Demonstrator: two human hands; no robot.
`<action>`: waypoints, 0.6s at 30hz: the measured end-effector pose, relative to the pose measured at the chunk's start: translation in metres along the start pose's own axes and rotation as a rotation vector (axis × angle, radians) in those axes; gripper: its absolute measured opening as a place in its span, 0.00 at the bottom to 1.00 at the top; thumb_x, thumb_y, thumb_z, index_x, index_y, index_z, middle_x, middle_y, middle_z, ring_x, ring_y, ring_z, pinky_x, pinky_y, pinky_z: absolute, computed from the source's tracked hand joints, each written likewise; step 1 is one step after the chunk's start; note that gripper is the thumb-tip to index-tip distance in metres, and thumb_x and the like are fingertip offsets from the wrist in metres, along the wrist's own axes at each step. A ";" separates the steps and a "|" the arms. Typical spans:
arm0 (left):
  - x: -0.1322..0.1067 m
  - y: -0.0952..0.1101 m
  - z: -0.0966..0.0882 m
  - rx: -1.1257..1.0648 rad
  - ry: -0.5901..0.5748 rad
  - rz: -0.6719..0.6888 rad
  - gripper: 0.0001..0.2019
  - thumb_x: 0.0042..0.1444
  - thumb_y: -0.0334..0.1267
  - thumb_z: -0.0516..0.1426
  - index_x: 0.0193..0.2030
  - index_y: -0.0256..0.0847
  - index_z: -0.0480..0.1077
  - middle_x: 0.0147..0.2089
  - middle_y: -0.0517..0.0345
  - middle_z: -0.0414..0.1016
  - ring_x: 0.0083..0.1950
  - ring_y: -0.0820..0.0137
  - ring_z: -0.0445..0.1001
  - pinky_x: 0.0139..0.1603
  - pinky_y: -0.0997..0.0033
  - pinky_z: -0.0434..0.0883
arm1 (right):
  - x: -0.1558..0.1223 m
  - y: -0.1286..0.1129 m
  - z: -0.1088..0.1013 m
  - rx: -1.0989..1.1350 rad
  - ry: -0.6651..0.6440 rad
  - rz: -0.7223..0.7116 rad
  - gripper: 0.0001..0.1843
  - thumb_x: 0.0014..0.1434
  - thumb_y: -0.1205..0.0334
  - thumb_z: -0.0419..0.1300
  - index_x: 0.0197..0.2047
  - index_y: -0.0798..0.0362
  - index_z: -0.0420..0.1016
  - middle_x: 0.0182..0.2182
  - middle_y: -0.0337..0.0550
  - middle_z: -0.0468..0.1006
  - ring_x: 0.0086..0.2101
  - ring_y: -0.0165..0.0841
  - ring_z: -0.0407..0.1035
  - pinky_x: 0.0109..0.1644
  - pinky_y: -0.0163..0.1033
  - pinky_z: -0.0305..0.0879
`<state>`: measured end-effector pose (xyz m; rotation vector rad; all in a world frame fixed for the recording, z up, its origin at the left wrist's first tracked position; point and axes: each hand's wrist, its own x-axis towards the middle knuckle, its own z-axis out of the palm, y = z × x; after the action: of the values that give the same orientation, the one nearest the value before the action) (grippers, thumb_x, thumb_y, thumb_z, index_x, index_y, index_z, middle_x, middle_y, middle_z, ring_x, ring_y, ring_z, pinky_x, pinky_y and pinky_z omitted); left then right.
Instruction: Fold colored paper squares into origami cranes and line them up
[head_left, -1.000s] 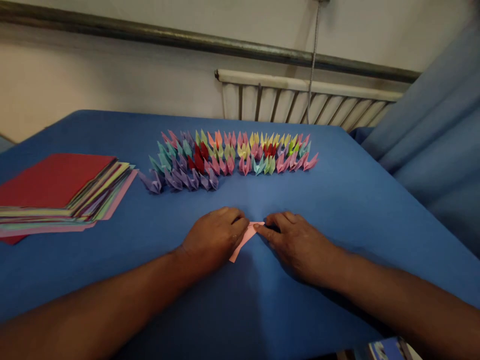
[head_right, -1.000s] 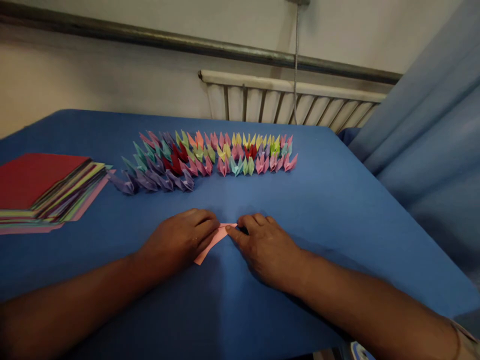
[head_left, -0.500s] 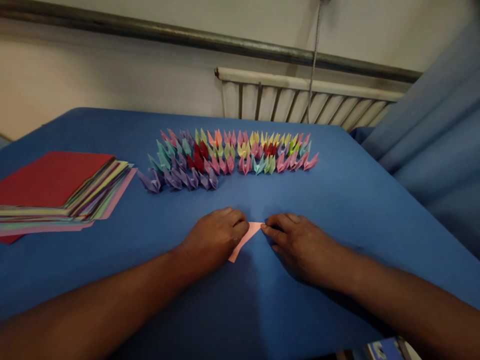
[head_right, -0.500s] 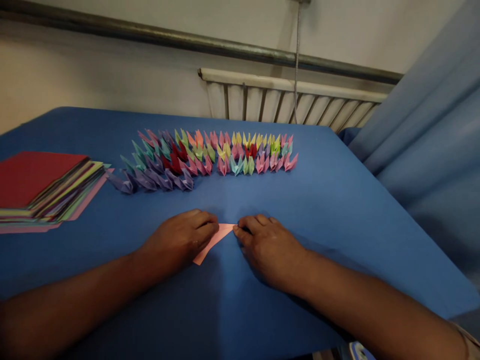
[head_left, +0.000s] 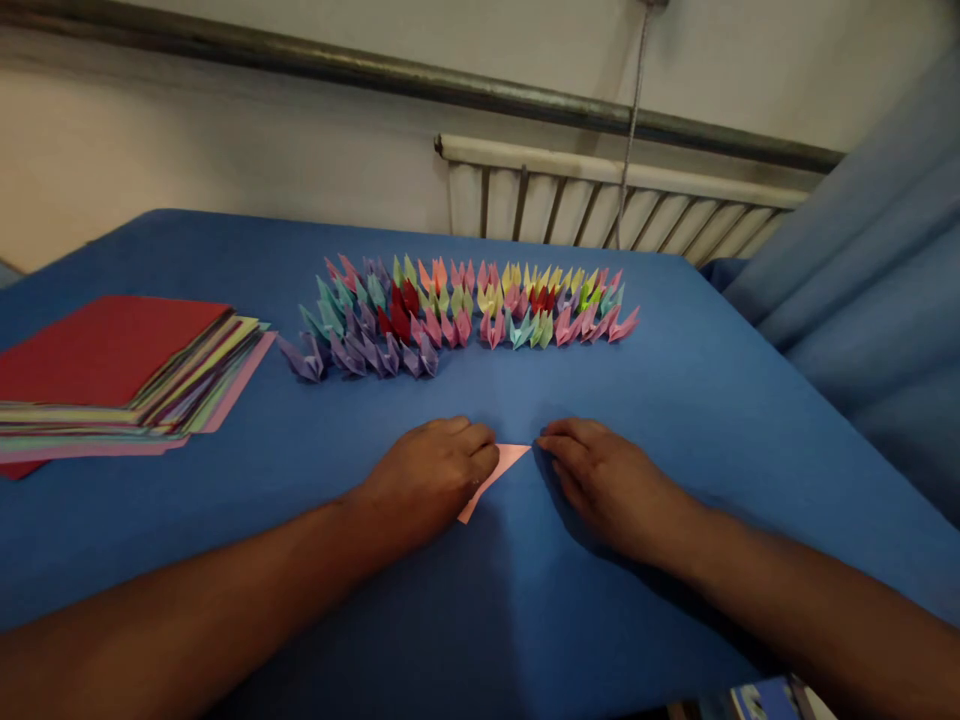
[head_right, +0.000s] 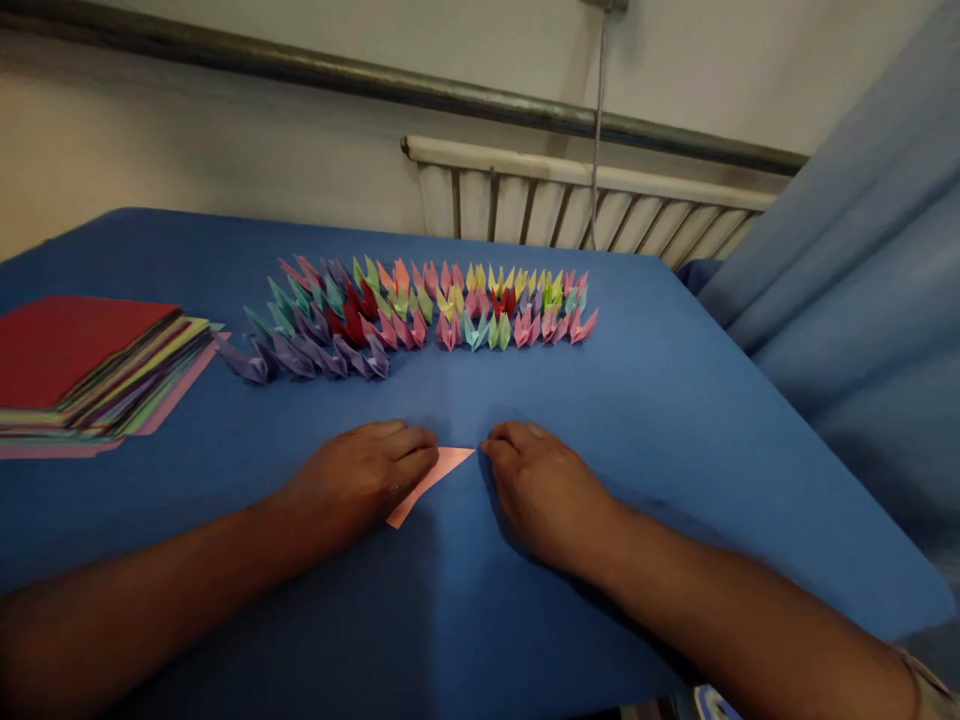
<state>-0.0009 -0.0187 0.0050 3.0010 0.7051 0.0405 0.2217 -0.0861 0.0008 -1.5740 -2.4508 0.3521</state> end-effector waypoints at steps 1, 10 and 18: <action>0.000 0.000 0.000 0.009 0.002 0.000 0.08 0.61 0.30 0.51 0.39 0.38 0.71 0.41 0.54 0.74 0.39 0.65 0.69 0.40 0.65 0.67 | 0.001 0.000 0.003 -0.007 0.030 0.012 0.21 0.67 0.65 0.46 0.59 0.59 0.68 0.54 0.55 0.71 0.51 0.40 0.66 0.56 0.47 0.66; -0.001 0.000 0.005 0.045 0.053 0.028 0.07 0.61 0.32 0.53 0.41 0.36 0.72 0.40 0.52 0.74 0.39 0.64 0.70 0.40 0.64 0.68 | 0.003 -0.017 0.023 -0.124 -0.028 -0.035 0.32 0.65 0.49 0.51 0.68 0.53 0.56 0.68 0.57 0.50 0.65 0.51 0.48 0.62 0.59 0.54; -0.004 0.001 0.000 -0.039 0.015 -0.008 0.05 0.58 0.29 0.55 0.39 0.36 0.71 0.41 0.51 0.73 0.40 0.64 0.69 0.38 0.65 0.68 | -0.006 -0.021 0.017 -0.265 -0.049 0.059 0.34 0.64 0.48 0.50 0.64 0.66 0.62 0.65 0.64 0.57 0.62 0.53 0.55 0.59 0.59 0.59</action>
<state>-0.0038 -0.0216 0.0050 2.9641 0.7097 0.0759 0.2013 -0.1012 -0.0090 -1.7615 -2.5797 0.0774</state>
